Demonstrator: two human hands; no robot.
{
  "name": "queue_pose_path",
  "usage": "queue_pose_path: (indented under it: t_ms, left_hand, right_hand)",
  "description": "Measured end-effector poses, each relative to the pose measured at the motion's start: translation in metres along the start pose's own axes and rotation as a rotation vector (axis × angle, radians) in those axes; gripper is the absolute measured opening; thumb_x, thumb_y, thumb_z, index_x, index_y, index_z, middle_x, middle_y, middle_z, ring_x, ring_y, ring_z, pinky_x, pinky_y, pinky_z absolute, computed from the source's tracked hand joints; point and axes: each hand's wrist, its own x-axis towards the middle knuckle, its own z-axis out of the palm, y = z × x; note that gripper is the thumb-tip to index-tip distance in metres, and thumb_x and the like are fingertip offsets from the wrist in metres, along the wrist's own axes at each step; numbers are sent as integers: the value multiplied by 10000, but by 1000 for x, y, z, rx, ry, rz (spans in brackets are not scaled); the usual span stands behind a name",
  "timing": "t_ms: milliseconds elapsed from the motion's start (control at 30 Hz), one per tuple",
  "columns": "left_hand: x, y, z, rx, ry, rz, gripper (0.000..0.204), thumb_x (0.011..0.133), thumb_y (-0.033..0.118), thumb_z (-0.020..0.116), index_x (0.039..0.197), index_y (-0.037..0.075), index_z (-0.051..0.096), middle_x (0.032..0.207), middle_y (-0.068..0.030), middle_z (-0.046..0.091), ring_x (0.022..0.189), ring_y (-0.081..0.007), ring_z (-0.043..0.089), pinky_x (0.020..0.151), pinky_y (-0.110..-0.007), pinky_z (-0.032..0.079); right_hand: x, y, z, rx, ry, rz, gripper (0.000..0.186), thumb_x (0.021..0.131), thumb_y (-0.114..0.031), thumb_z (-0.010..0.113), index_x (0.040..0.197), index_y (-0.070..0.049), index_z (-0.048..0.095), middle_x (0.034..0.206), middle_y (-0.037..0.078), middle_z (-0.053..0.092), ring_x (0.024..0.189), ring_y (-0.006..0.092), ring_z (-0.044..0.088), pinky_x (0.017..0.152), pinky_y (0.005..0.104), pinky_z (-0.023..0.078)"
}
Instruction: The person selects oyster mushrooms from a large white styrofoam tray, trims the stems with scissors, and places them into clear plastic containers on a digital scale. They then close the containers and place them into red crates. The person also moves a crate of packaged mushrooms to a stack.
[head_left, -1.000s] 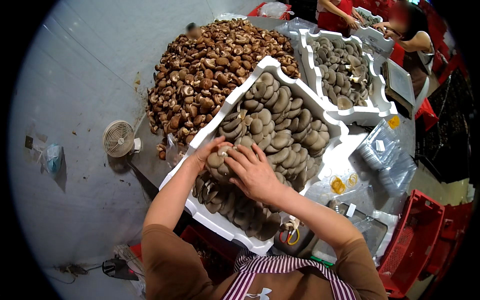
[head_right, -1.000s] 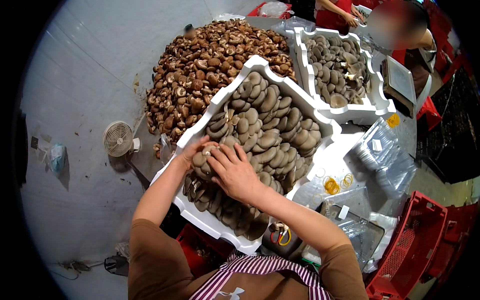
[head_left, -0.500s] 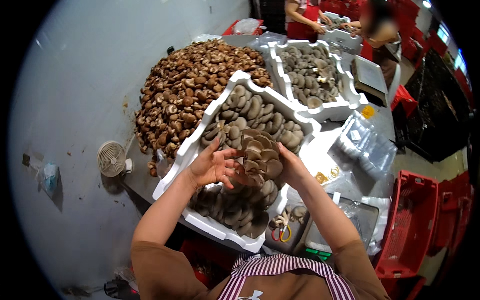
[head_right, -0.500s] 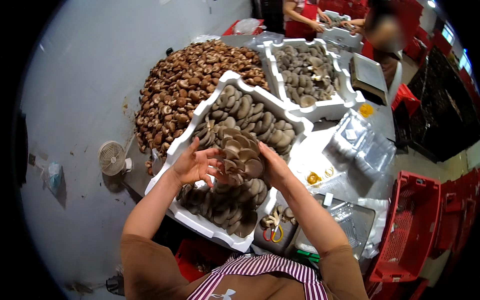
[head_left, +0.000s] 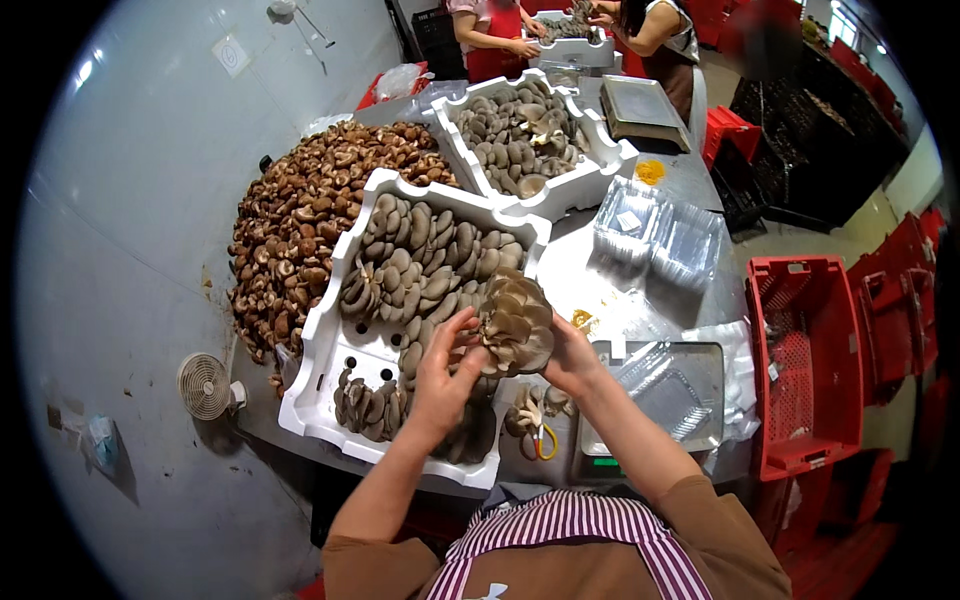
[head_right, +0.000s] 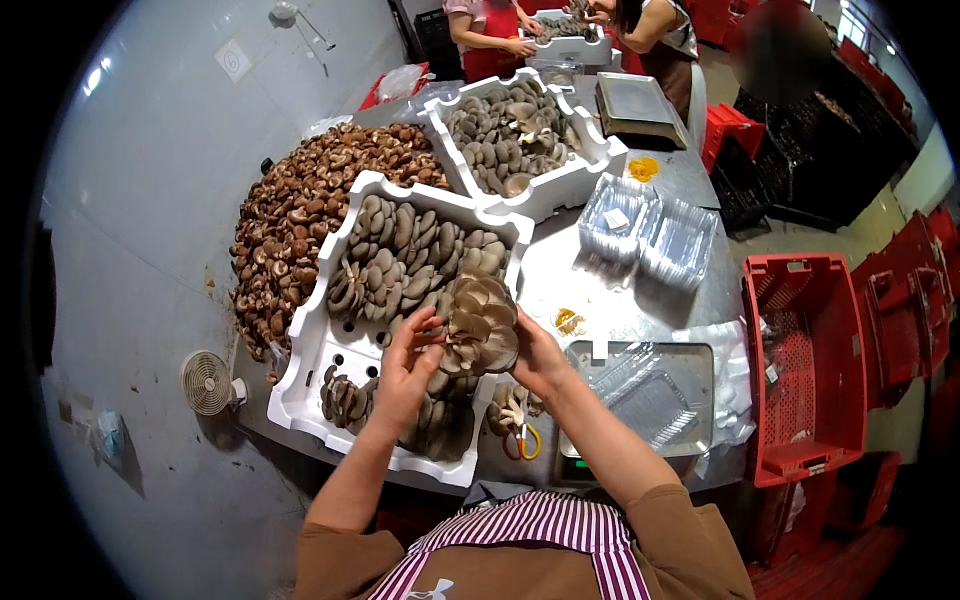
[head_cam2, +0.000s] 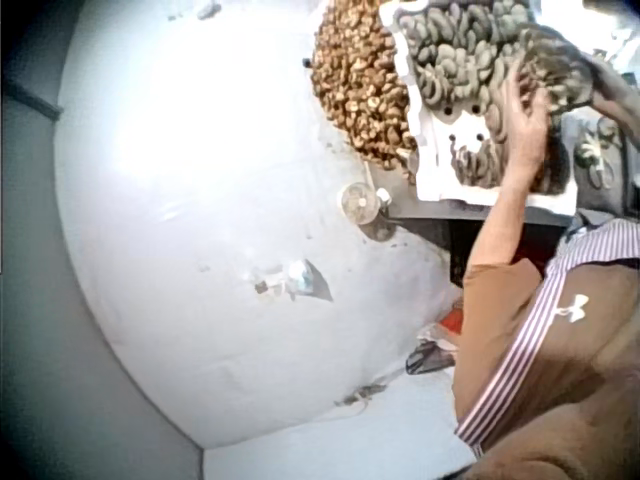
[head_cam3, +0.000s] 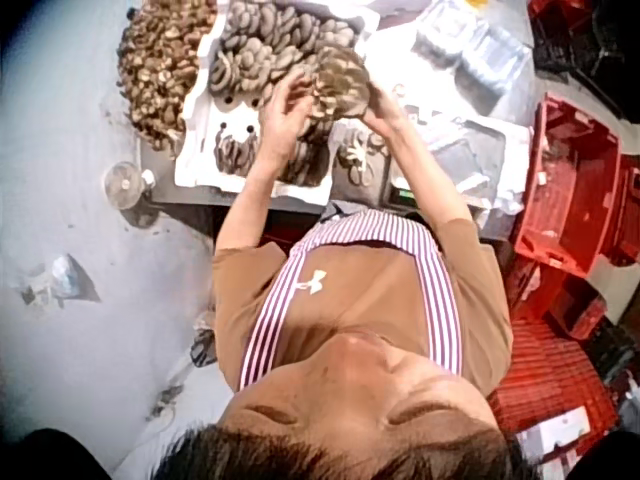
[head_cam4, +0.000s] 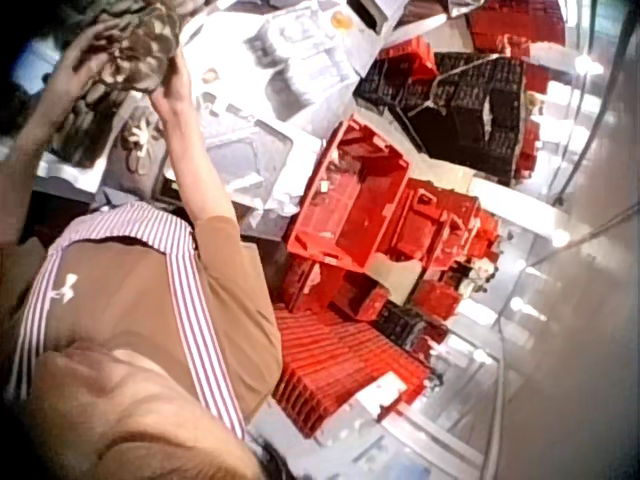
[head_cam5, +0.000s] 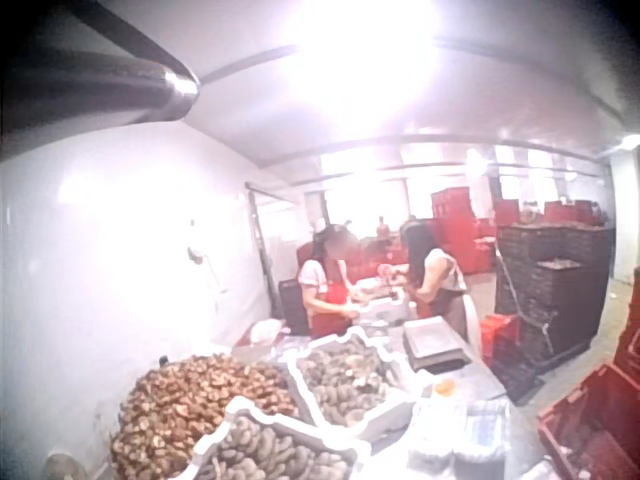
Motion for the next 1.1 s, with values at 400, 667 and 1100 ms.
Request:
queue_pose_path:
  t_ms: [400, 667, 1100]
  left_hand:
    - [-17, -16, 28, -759, 166, -163, 1024, 768, 448, 818, 1506, 55, 226, 1440, -127, 421, 1334, -257, 438, 1090, -386, 398]
    - [-57, -44, 40, -1262, 52, -412, 1017, 766, 691, 671, 1498, 85, 310, 1489, -123, 400, 1349, -332, 416, 1128, -516, 349]
    - [-82, -31, 30, -732, 76, -426, 1045, 802, 571, 733, 1541, 77, 184, 1528, -129, 340, 1426, -272, 320, 1162, -420, 287]
  right_hand:
    - [-82, -4, 61, -939, 32, -373, 499, 1036, -322, 418, 1439, -27, 428, 1396, 105, 495, 1293, 198, 457, 1031, 347, 396]
    - [-76, 2, 24, -937, 11, -252, 485, 1025, -317, 481, 1424, -45, 442, 1373, 108, 516, 1237, 210, 508, 1039, 344, 405]
    - [-83, 46, -28, -227, -209, 114, 619, 1013, -415, 496, 1501, -83, 309, 1479, 75, 415, 1334, 219, 451, 1099, 379, 402]
